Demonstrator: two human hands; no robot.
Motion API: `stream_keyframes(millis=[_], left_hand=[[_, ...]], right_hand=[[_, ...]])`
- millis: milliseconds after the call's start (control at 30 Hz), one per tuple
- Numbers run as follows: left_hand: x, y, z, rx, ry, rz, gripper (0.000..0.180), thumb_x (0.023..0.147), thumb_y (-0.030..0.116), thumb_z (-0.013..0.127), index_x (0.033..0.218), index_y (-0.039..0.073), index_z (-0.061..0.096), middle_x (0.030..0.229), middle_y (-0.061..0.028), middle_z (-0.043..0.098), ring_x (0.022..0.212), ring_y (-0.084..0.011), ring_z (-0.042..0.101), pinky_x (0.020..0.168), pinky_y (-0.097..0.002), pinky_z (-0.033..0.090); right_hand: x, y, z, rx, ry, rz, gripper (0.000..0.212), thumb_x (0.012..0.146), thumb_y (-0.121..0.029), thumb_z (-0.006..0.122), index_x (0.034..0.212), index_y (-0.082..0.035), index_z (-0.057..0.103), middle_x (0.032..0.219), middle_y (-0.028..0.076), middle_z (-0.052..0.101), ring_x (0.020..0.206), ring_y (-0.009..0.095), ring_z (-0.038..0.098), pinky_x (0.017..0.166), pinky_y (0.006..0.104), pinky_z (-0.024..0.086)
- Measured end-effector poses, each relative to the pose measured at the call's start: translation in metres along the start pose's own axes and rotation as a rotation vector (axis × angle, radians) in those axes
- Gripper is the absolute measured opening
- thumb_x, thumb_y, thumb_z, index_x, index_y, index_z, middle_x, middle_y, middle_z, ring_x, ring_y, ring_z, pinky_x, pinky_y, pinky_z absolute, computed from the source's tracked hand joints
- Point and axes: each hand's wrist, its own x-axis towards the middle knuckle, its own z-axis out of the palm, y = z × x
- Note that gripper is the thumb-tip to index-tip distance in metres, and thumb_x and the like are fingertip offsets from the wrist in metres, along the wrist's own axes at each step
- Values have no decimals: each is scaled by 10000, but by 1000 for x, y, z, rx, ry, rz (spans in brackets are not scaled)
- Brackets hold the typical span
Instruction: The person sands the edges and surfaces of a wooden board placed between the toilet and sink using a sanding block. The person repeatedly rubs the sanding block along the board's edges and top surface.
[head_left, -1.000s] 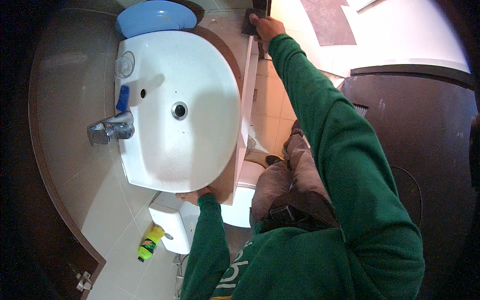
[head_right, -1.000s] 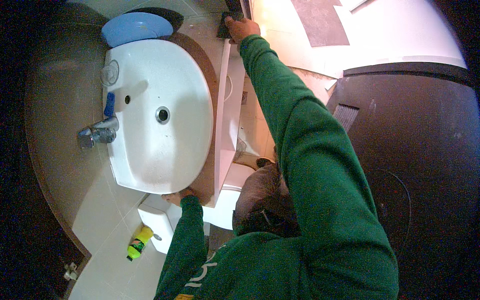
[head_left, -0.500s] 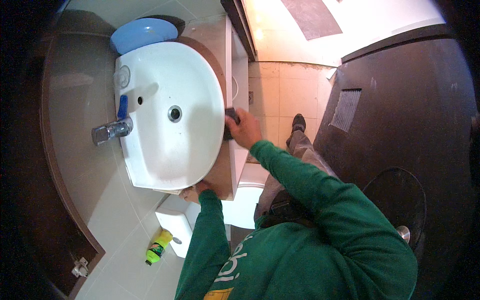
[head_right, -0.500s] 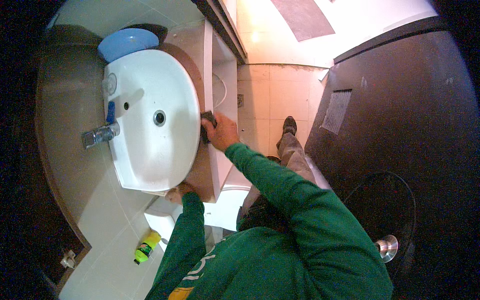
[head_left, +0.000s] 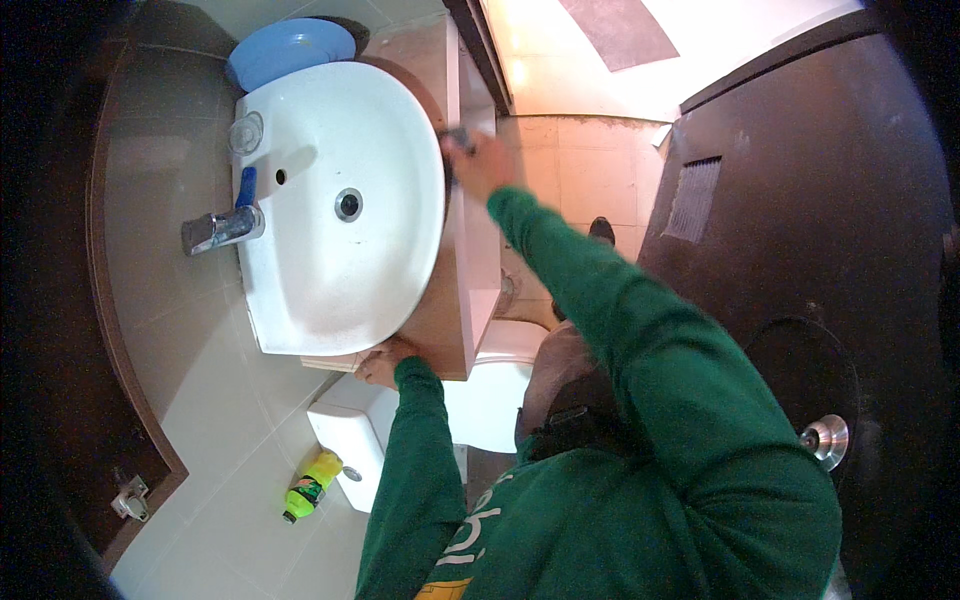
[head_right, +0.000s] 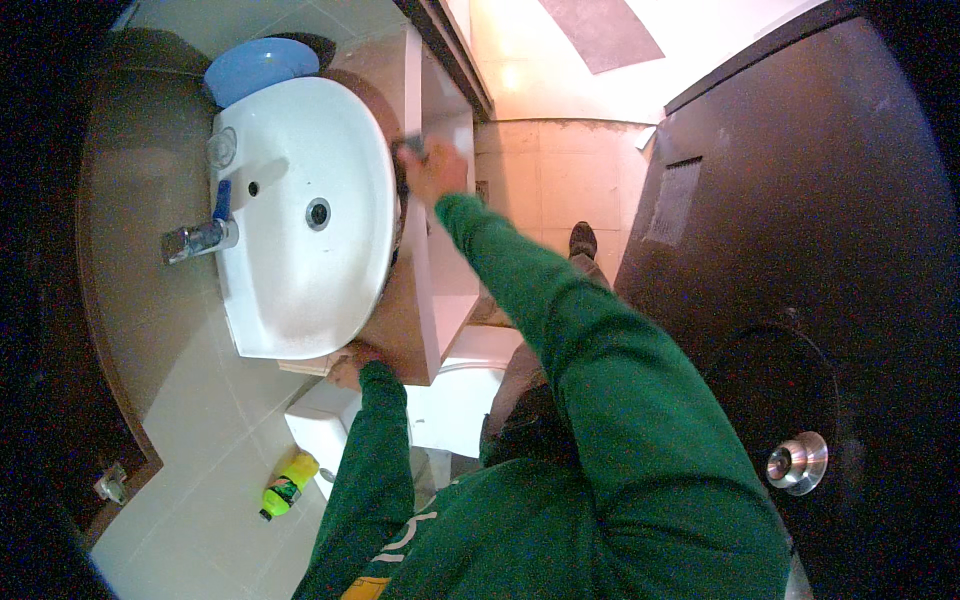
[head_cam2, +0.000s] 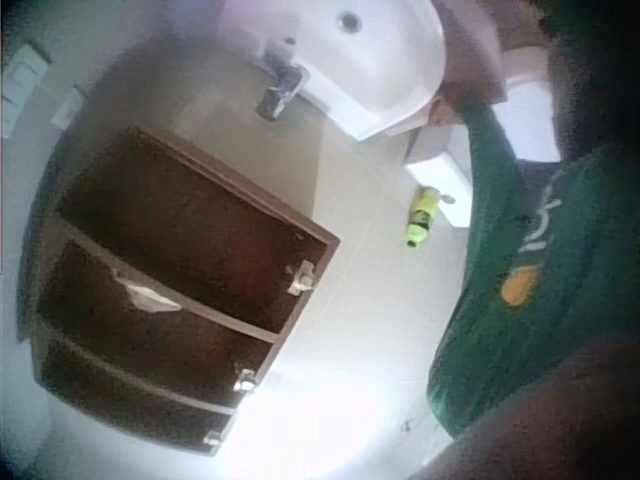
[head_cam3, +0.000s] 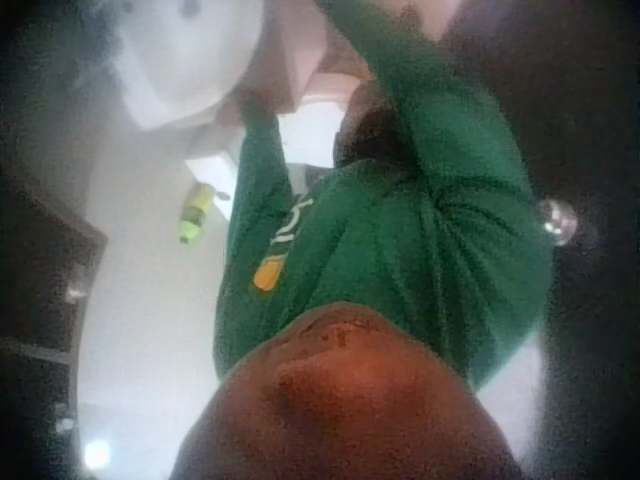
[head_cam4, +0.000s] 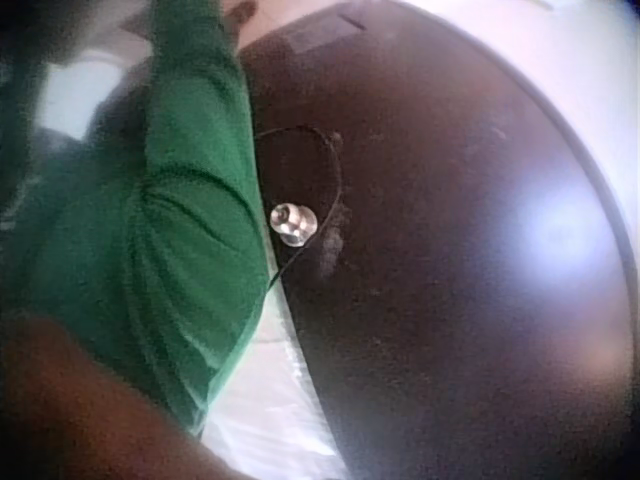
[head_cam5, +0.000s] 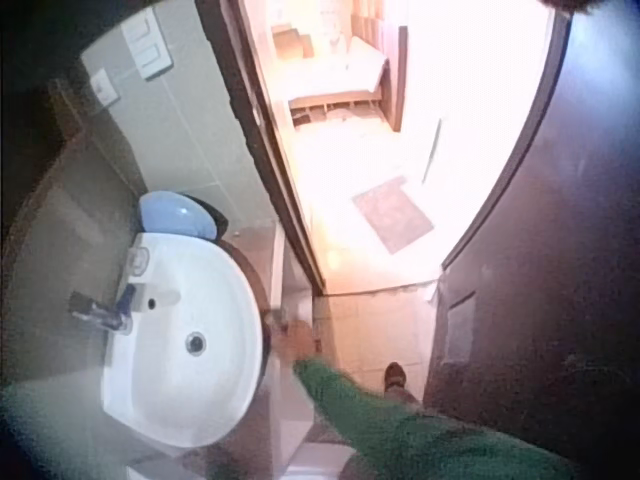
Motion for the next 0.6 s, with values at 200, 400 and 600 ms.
stream_keyframes(millis=[200, 400, 600], left_hand=[[-6, -3, -57, -228, -257, 75, 682, 970, 413, 387, 1264, -202, 371, 1140, -361, 499, 1055, -458, 512, 816, -498, 480], [-5, -11, -15, -119, -57, -10, 586, 956, 408, 403, 1159, -119, 557, 1137, -351, 527, 1014, -414, 511, 788, -428, 453], [-13, -11, -83, -192, -230, 87, 625, 937, 434, 438, 1164, -141, 522, 1204, -374, 475, 1012, -450, 506, 851, -492, 445]], right_hand=[[82, -17, -27, -5, -21, 59, 375, 824, -419, 669, 967, -75, 702, 920, 185, 695, 883, 333, 675, 814, 430, 522], [35, -27, -13, -74, -47, -53, 365, 838, -406, 660, 978, -71, 692, 908, 192, 688, 883, 360, 662, 812, 453, 514], [93, -23, -23, -77, 36, -105, 418, 862, -437, 637, 955, -31, 670, 876, 179, 692, 804, 329, 671, 742, 419, 531]])
